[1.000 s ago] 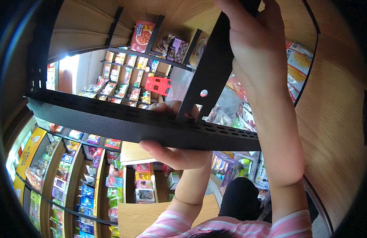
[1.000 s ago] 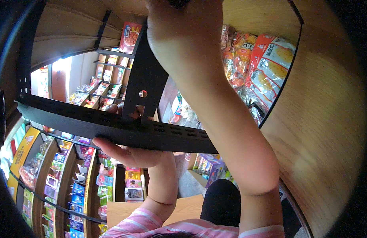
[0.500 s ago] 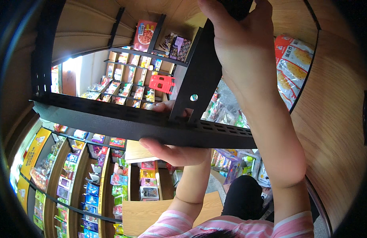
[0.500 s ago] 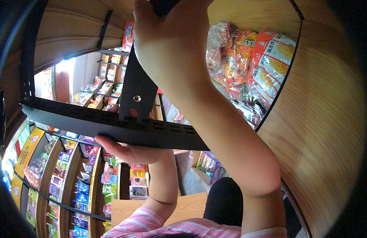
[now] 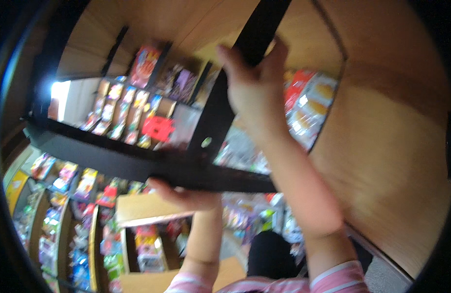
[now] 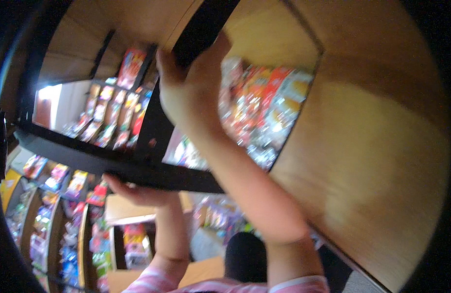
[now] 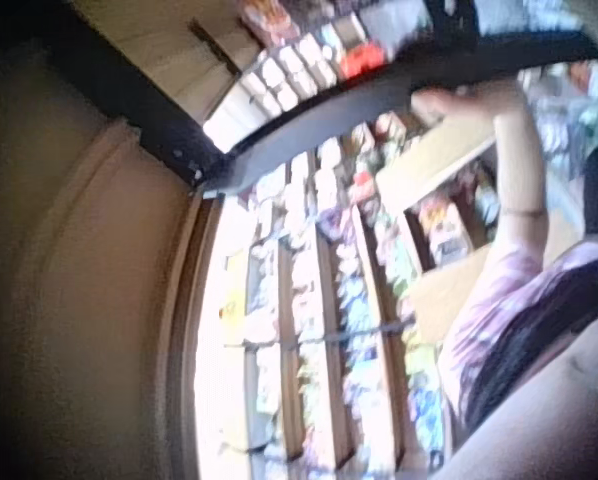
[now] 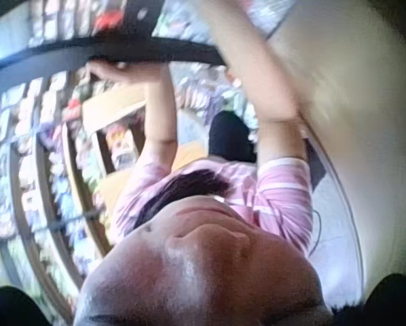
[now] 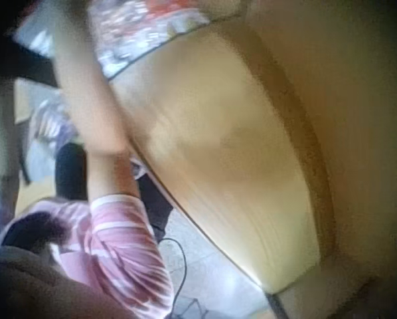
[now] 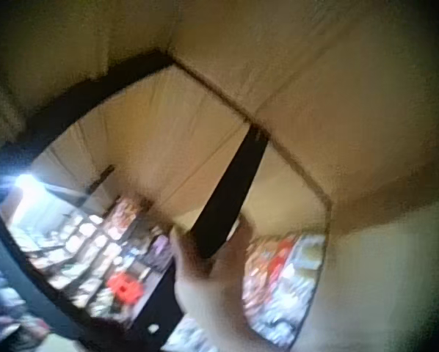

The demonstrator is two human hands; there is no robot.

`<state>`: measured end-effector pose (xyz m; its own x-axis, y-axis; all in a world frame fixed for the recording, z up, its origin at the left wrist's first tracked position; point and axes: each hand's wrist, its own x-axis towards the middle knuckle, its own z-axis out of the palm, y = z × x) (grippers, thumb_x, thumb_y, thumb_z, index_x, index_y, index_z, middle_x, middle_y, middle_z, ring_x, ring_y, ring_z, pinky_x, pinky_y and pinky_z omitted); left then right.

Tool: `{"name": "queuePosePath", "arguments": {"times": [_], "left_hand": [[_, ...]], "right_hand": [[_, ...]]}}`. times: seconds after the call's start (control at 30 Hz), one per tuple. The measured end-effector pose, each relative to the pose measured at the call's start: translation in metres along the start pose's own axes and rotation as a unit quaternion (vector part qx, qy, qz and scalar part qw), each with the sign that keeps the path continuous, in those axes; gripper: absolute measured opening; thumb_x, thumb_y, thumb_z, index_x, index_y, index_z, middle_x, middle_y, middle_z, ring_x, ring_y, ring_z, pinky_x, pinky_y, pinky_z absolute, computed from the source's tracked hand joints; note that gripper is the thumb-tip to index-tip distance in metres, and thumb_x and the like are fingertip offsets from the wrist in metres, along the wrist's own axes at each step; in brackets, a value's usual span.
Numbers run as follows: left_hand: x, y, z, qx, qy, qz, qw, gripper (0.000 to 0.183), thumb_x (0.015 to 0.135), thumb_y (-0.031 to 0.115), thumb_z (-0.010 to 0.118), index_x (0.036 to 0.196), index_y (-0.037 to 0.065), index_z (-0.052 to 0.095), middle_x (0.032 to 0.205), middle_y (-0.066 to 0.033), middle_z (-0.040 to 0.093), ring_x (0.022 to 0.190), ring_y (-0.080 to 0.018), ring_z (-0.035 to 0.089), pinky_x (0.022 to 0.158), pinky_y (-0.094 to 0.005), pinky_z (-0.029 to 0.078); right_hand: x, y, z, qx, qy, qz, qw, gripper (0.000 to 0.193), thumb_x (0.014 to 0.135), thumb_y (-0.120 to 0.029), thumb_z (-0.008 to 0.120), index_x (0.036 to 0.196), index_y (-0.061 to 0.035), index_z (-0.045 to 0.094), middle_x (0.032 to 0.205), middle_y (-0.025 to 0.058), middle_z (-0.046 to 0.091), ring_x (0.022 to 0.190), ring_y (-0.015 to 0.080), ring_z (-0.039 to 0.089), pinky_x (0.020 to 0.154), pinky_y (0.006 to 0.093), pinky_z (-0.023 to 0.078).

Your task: The person assembles a wooden shelf within a metal rack by positioning the board, attaching metal support brackets to the sides, and sliding the shelf into place.

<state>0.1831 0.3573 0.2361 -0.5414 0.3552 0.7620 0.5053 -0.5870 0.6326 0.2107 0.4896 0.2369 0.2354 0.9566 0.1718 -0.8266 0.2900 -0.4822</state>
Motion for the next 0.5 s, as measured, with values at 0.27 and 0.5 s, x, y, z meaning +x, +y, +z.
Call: {"name": "queuePosePath", "arguments": {"times": [0.27, 0.5], "left_hand": [[0.003, -0.006, -0.009, -0.163, -0.108, -0.044, 0.980, 0.048, 0.084, 0.046, 0.033, 0.109, 0.006, 0.043, 0.098, -0.0074, 0.052, 0.087, -0.0166, 0.053, 0.067, -0.0303, 0.050], [0.002, 0.000, 0.003, -0.052, -0.033, -0.038, 0.997, 0.049, 0.083, 0.041, 0.041, 0.106, -0.001, 0.039, 0.088, -0.0090, 0.048, 0.073, -0.0117, 0.046, 0.062, -0.0222, 0.041]], "right_hand": [[0.011, -0.016, -0.011, -0.039, -0.083, 0.088, 0.992, 0.061, 0.074, -0.017, 0.063, 0.115, 0.0062, 0.023, 0.089, 0.0120, 0.050, 0.079, 0.0142, 0.050, 0.070, 0.0235, 0.041], [0.014, -0.020, -0.008, -0.088, -0.070, 0.124, 0.986, 0.050, 0.071, -0.015, 0.064, 0.107, 0.0039, 0.033, 0.090, 0.0107, 0.048, 0.082, 0.0157, 0.048, 0.070, 0.0284, 0.040]]}}
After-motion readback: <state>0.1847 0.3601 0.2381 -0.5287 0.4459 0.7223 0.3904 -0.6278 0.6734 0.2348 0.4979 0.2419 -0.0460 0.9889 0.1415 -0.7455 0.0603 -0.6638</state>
